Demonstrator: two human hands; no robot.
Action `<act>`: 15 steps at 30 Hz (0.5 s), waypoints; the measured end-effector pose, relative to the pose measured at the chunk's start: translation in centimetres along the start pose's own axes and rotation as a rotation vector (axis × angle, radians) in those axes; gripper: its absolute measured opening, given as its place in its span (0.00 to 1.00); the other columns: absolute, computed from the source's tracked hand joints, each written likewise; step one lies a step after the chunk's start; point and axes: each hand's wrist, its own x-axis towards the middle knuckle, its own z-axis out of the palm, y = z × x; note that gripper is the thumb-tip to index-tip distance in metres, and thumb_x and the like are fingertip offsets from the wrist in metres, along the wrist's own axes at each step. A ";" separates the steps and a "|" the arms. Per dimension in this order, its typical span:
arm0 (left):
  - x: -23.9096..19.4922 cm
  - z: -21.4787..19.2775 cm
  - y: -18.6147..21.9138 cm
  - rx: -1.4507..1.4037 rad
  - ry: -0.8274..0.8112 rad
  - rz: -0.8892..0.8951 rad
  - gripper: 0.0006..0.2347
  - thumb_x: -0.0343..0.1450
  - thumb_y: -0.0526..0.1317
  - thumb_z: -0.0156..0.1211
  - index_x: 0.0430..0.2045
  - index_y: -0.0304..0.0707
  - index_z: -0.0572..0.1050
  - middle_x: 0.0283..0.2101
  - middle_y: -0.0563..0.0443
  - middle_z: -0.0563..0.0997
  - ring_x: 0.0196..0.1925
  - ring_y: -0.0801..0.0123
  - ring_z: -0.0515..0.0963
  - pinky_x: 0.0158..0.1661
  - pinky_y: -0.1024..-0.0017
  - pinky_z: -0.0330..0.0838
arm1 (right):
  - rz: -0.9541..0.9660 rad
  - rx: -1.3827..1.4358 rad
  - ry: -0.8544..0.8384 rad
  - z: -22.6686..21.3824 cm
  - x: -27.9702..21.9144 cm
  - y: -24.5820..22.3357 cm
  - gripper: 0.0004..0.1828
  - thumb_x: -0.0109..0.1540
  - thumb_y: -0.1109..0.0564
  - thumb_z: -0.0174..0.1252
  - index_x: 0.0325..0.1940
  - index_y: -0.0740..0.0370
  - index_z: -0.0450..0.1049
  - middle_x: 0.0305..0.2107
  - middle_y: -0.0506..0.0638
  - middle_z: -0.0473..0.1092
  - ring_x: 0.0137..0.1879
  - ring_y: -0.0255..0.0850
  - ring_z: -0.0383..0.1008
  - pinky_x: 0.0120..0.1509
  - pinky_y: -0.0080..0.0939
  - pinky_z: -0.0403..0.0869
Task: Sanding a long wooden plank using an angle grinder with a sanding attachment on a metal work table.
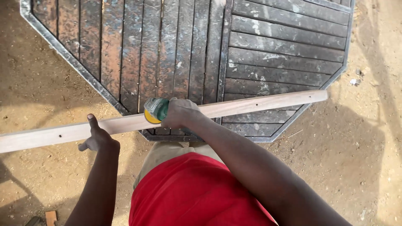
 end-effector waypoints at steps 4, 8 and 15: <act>1.6 3.0 -4.5 -0.121 -0.009 -0.080 0.65 0.67 0.66 0.85 0.70 0.39 0.22 0.72 0.27 0.53 0.73 0.38 0.64 0.65 0.43 0.69 | 0.077 -0.019 0.006 -1.7 -0.8 5.9 0.44 0.45 0.36 0.67 0.57 0.64 0.69 0.42 0.59 0.75 0.53 0.62 0.78 0.56 0.62 0.76; -1.2 5.7 -1.0 -0.189 0.310 -0.204 0.42 0.56 0.50 0.74 0.63 0.53 0.53 0.50 0.45 0.81 0.41 0.58 0.86 0.39 0.57 0.83 | 0.306 0.018 -0.023 -6.8 -5.7 13.5 0.30 0.51 0.39 0.62 0.52 0.56 0.76 0.40 0.51 0.76 0.43 0.44 0.76 0.42 0.43 0.75; 4.2 6.4 -4.4 -0.134 0.431 -0.088 0.36 0.56 0.51 0.70 0.58 0.54 0.57 0.48 0.47 0.86 0.44 0.59 0.88 0.42 0.55 0.82 | 0.608 0.018 0.038 -12.6 -9.6 34.5 0.26 0.54 0.44 0.68 0.55 0.50 0.76 0.34 0.52 0.76 0.35 0.41 0.74 0.36 0.38 0.71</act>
